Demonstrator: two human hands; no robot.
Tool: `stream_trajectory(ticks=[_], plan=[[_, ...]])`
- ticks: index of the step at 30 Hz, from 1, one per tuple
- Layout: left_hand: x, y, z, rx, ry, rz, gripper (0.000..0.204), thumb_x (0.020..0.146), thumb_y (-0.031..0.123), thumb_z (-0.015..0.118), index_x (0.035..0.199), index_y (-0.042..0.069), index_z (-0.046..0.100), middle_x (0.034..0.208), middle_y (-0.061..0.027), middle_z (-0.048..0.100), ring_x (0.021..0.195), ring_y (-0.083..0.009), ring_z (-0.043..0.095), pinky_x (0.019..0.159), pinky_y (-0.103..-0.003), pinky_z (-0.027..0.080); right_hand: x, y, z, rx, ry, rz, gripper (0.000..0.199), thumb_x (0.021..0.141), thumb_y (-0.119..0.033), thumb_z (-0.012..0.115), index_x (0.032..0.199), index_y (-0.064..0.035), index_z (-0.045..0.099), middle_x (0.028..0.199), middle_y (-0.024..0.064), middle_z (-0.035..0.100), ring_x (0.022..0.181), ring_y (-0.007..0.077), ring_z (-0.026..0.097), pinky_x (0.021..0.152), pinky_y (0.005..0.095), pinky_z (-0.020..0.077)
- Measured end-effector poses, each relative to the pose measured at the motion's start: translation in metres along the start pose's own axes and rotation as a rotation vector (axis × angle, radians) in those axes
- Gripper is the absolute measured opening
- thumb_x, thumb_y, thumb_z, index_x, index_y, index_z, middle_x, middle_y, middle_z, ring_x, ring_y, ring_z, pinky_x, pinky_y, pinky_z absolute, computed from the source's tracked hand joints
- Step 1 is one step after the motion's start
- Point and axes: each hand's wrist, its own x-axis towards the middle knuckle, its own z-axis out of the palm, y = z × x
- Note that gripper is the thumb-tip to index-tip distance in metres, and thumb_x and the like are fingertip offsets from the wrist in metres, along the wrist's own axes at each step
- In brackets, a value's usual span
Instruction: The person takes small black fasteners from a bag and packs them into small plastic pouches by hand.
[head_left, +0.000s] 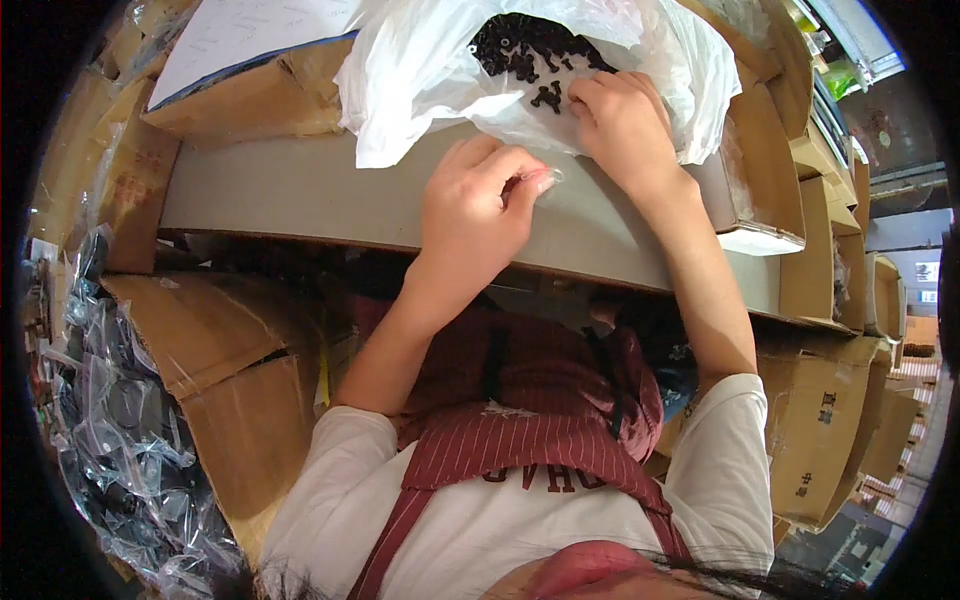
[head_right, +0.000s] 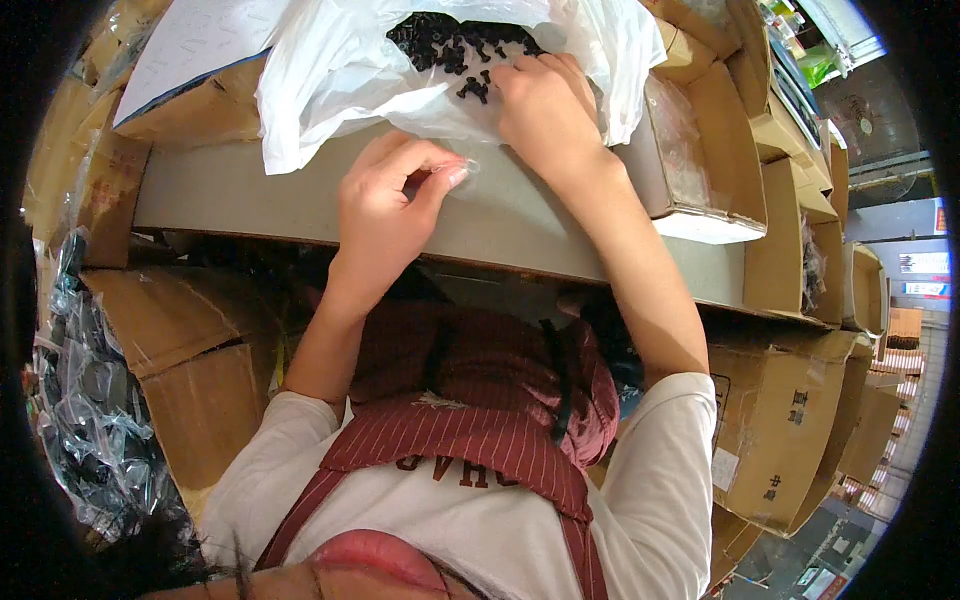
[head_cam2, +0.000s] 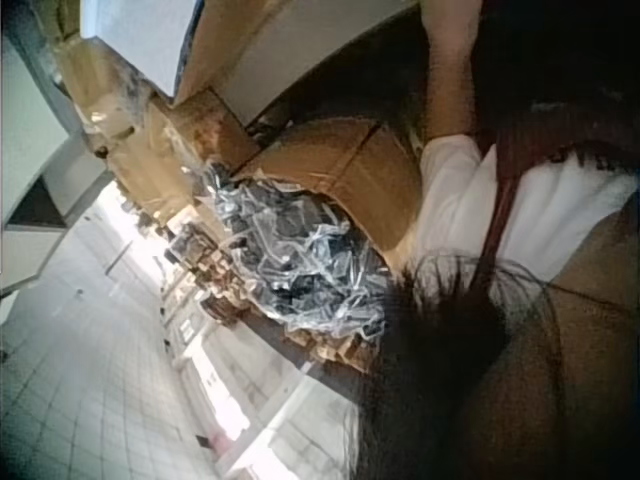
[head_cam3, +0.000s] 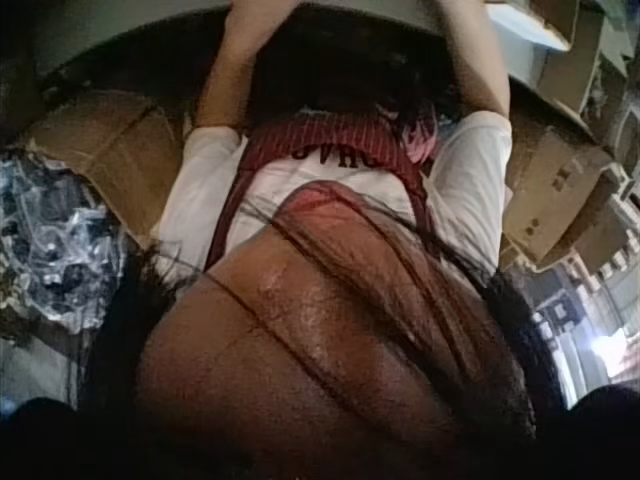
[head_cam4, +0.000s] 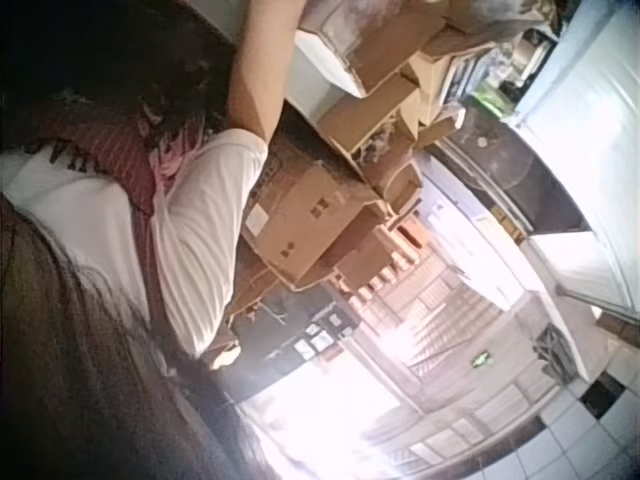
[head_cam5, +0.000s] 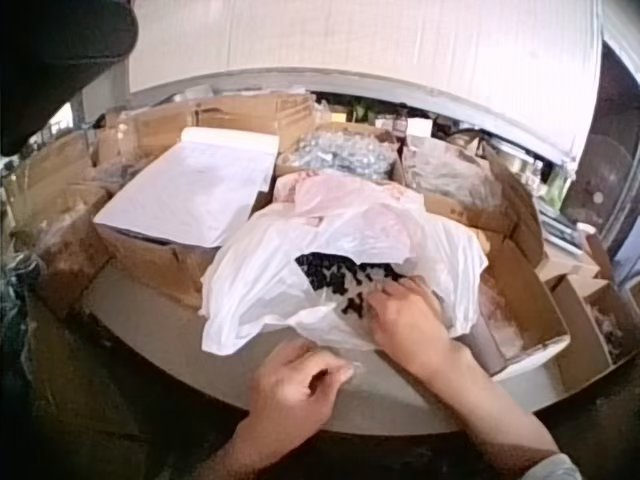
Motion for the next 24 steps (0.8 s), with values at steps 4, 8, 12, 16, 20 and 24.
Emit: stream_trajectory(ticks=[4, 8, 12, 16, 20, 24], plan=[[-0.001, 0.007, 0.001, -0.096, 0.067, -0.072, 0.019, 0.084, 0.009, 0.085, 0.086, 0.003, 0.067, 0.078, -0.0036, 0.061, 0.069, -0.0121, 0.057, 0.059, -0.025, 0.047, -0.009, -0.004, -0.022, 0.299, 0.103, -0.018, 0.013, 0.088, -0.005, 0.071, 0.1, -0.007, 0.077, 0.098, 0.0122, 0.075, 0.094, 0.0299, 0.069, 0.095, 0.0401, 0.0505], [0.004, 0.006, 0.002, -0.066, 0.097, -0.014, 0.019, 0.083, 0.01, 0.085, 0.089, 0.004, 0.068, 0.081, -0.0032, 0.062, 0.073, -0.0121, 0.06, 0.059, -0.026, 0.047, -0.022, -0.018, -0.052, 0.574, 0.289, -0.19, 0.015, 0.079, -0.003, 0.076, 0.094, -0.0066, 0.074, 0.093, 0.0084, 0.073, 0.09, 0.0305, 0.067, 0.088, 0.0411, 0.0501], [0.003, 0.002, 0.002, -0.031, 0.073, 0.02, 0.018, 0.082, 0.01, 0.085, 0.092, 0.005, 0.07, 0.084, -0.0034, 0.065, 0.075, -0.0129, 0.062, 0.059, -0.026, 0.047, -0.034, -0.022, -0.058, 0.524, 0.318, -0.352, 0.026, 0.074, -0.002, 0.079, 0.098, -0.0083, 0.076, 0.097, 0.0055, 0.072, 0.093, 0.0282, 0.065, 0.091, 0.0395, 0.0498], [0.003, 0.003, 0.003, -0.047, 0.102, 0.029, 0.023, 0.076, 0.01, 0.084, 0.092, 0.006, 0.068, 0.083, -0.0064, 0.065, 0.078, -0.0282, 0.062, 0.07, -0.04, 0.05, -0.037, -0.023, -0.058, 0.533, 0.302, -0.364, 0.027, 0.073, 0.001, 0.077, 0.099, -0.0085, 0.075, 0.098, 0.0052, 0.072, 0.093, 0.0282, 0.065, 0.092, 0.0402, 0.0495], [0.003, 0.004, 0.003, -0.065, 0.091, 0.013, 0.024, 0.075, 0.009, 0.084, 0.093, 0.006, 0.069, 0.084, -0.0066, 0.066, 0.079, -0.0275, 0.063, 0.07, -0.039, 0.05, -0.026, -0.019, -0.048, 0.523, 0.281, -0.141, 0.026, 0.08, 0.004, 0.068, 0.102, -0.0063, 0.075, 0.1, 0.0104, 0.073, 0.094, 0.0324, 0.068, 0.088, 0.0409, 0.0517], [0.003, 0.004, 0.0, 0.005, 0.044, 0.004, 0.021, 0.08, 0.009, 0.085, 0.098, 0.006, 0.074, 0.089, -0.0033, 0.069, 0.078, -0.0144, 0.065, 0.062, -0.026, 0.049, -0.004, -0.009, -0.022, 0.51, 0.12, 0.056, 0.016, 0.086, -0.004, 0.065, 0.1, -0.0018, 0.071, 0.097, 0.0188, 0.072, 0.089, 0.0402, 0.07, 0.081, 0.0465, 0.0554]])
